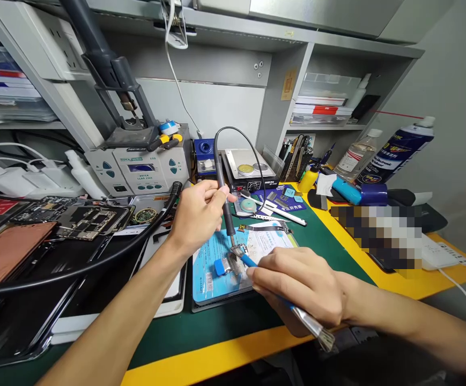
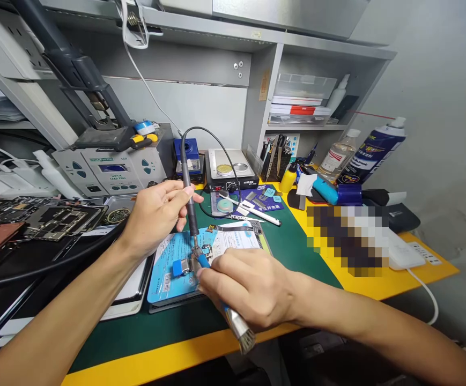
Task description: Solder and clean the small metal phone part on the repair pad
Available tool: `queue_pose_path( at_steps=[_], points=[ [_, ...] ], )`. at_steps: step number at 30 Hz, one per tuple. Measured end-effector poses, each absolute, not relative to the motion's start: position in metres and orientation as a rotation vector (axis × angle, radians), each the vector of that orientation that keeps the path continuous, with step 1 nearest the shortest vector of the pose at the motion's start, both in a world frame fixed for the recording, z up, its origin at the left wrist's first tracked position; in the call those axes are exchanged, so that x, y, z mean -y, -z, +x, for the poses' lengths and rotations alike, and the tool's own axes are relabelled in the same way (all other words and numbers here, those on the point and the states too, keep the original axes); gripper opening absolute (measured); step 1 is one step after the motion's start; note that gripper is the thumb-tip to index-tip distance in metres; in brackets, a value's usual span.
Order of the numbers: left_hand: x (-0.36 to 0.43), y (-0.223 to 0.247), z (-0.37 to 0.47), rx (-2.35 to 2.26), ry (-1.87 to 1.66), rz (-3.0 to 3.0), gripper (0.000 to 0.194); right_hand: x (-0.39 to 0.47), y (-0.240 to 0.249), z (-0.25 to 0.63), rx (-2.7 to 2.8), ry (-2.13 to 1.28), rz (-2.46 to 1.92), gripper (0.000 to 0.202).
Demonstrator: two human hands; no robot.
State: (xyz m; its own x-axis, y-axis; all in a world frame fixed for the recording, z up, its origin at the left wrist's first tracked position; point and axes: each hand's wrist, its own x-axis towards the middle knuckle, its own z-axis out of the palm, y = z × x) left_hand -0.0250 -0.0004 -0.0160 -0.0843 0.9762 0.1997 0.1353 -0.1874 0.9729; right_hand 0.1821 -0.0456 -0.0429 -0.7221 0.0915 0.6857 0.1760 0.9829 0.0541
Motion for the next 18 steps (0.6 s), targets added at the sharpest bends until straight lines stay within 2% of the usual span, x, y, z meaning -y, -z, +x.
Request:
queue_pose_path(
  at_steps=[18],
  points=[
    [-0.0040, 0.0172, -0.0268, -1.243, -1.307, 1.412, 0.015, 0.0455, 0.0360, 0.1810, 2.413, 0.205, -0.161, 0.012]
  ],
)
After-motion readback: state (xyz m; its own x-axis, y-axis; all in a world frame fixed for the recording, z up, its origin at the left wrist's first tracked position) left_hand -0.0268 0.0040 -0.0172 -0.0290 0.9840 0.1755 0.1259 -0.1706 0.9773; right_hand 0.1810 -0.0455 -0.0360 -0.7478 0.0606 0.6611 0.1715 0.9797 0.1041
